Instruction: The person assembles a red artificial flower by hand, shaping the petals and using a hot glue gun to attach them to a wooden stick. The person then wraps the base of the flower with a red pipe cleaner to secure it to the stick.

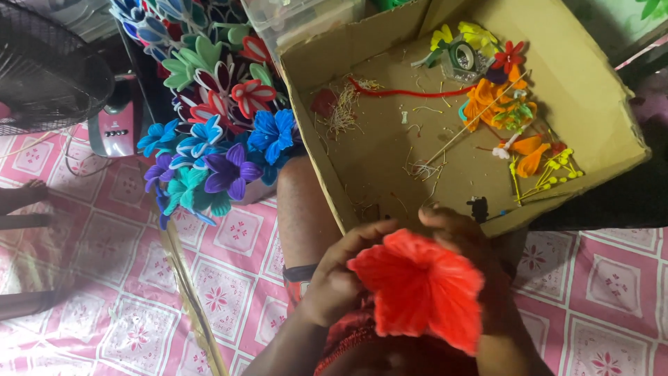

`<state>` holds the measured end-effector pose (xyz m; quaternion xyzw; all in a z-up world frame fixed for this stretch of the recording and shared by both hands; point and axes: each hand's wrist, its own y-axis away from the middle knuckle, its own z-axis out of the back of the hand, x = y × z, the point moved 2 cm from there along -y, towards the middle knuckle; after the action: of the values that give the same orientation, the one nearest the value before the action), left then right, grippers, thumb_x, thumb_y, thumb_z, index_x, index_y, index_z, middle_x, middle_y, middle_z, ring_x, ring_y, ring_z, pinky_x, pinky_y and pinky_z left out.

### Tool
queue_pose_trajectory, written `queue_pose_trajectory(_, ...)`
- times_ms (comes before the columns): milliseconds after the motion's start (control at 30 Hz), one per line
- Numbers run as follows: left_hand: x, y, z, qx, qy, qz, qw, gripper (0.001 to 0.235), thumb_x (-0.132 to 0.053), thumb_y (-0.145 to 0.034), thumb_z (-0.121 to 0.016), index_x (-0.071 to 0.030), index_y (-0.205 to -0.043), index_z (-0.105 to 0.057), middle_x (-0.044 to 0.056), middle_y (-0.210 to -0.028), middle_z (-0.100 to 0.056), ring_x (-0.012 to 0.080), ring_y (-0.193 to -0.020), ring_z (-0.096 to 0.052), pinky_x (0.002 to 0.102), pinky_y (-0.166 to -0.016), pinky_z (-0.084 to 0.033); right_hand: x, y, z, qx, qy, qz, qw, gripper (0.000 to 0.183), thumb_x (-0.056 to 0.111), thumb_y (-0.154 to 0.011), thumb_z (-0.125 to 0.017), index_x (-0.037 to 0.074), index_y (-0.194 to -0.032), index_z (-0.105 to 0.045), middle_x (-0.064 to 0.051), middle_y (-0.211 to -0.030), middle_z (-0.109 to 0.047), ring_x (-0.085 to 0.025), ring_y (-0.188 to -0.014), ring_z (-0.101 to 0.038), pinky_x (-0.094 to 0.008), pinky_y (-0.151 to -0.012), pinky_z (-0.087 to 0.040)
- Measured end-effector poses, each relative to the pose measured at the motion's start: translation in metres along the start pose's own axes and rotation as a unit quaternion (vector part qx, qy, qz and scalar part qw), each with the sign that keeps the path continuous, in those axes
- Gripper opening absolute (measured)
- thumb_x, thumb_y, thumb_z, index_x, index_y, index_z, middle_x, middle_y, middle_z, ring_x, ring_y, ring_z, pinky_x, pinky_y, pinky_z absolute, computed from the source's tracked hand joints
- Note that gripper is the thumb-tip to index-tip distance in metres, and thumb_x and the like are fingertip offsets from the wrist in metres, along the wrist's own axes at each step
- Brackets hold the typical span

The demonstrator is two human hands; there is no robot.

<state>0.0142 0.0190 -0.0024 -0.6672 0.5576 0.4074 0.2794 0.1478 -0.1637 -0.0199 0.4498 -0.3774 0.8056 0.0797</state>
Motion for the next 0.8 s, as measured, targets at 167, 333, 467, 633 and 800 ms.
queue_pose_trajectory(167,-0.023,-0.002,-0.015,-0.034,-0.184,-0.171,0.967,0.023,-0.024,-0.103,-0.061,-0.005,-0.115,-0.068,0.009,-0.112,-0.064,0.0209,-0.102,-0.063,0.034,-0.089,-0.051,0.049,-0.037,0.017,0.064,0.054,-0.01,0.996,0.083,0.054,-0.096,-0.051,0.017,-0.163,-0.019,-0.029,-0.17,-0.022,-0.041,-0.161,-0.024,-0.053,-0.134,-0.022)
queue_pose_trajectory(333,-0.026,0.003,-0.022,-0.101,-0.332,-0.354,0.868,0.022,-0.016,-0.102,-0.055,-0.005,-0.118,-0.064,0.016,-0.118,-0.064,0.0316,-0.109,-0.07,0.041,-0.094,-0.059,0.059,-0.026,0.005,-0.085,-0.083,-0.165,0.979,0.111,0.057,-0.066,-0.078,-0.002,-0.151,-0.037,-0.019,-0.153,-0.049,-0.032,-0.139,-0.057,-0.043,-0.122,-0.044)
queue_pose_trajectory(467,-0.026,0.003,-0.03,-0.028,-0.343,-0.392,0.853,0.022,-0.018,-0.106,-0.055,-0.001,-0.117,-0.064,0.022,-0.123,-0.065,0.035,-0.111,-0.072,0.042,-0.098,-0.062,0.048,-0.014,-0.003,-0.109,0.074,-0.029,0.991,0.051,0.035,-0.092,-0.065,-0.002,-0.127,-0.059,-0.022,-0.13,-0.061,-0.032,-0.125,-0.065,-0.04,-0.113,-0.054)
queue_pose_trajectory(633,-0.036,0.003,-0.038,0.002,-0.359,-0.384,0.851,0.026,-0.02,-0.109,-0.052,0.001,-0.121,-0.061,0.027,-0.125,-0.064,0.0375,-0.113,-0.073,0.044,-0.1,-0.064,0.044,-0.011,-0.001,-0.091,0.119,0.035,0.988,0.054,0.042,-0.098,-0.053,-0.008,-0.116,-0.064,-0.028,-0.122,-0.067,-0.034,-0.114,-0.073,-0.037,-0.104,-0.061)
queue_pose_trajectory(800,-0.033,0.003,-0.037,0.008,-0.336,-0.412,0.847,0.022,-0.02,-0.109,-0.057,-0.002,-0.115,-0.068,0.022,-0.127,-0.067,0.0329,-0.108,-0.077,0.04,-0.093,-0.067,0.031,0.012,0.002,-0.11,0.144,0.024,0.983,0.021,-0.005,-0.087,-0.071,-0.008,-0.107,-0.069,-0.025,-0.119,-0.07,-0.029,-0.11,-0.075,-0.027,-0.1,-0.063)
